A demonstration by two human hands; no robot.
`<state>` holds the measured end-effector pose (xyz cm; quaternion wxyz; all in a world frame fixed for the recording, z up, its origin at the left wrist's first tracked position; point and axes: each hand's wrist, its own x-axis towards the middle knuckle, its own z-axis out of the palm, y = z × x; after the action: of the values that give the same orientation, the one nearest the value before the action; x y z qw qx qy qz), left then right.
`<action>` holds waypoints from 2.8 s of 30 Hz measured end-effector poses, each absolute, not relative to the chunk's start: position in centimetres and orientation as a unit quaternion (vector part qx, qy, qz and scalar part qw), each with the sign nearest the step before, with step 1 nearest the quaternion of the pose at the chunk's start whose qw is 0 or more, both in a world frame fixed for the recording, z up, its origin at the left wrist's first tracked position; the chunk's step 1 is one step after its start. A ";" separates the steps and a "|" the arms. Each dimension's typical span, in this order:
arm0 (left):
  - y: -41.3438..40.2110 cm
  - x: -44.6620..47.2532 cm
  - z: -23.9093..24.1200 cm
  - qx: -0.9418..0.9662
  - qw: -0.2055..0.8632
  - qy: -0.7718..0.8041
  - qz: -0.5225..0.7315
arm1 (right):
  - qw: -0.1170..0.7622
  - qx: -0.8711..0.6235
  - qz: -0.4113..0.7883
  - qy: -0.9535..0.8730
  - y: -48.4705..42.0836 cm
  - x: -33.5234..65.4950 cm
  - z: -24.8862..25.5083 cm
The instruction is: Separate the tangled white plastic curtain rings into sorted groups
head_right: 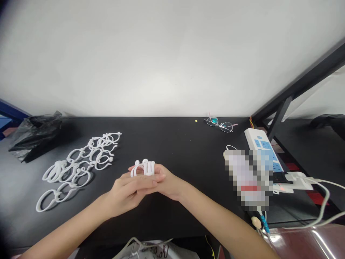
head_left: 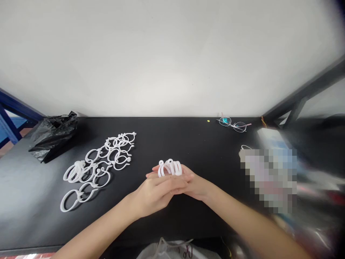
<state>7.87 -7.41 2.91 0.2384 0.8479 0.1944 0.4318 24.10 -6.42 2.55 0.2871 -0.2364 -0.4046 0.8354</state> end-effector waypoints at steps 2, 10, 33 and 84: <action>-7.6 8.0 3.3 0.848 0.275 0.177 0.417 | 0.304 -0.201 0.832 -0.418 -6.3 24.3 2.3; -8.0 8.0 3.8 0.823 0.359 0.175 0.405 | 0.278 -0.157 0.834 -0.449 -4.9 26.3 3.5; -7.8 8.7 1.6 0.716 0.503 0.316 0.366 | 0.393 -0.372 0.717 -0.439 -5.5 24.1 2.3; -7.7 7.8 3.1 0.834 0.210 0.270 0.433 | 0.415 -0.391 0.749 -0.337 -5.9 22.4 4.3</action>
<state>7.75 -7.74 3.07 0.2097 0.8339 0.2701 0.4333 22.38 -5.85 4.33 0.4155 -0.3905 -0.3367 0.7493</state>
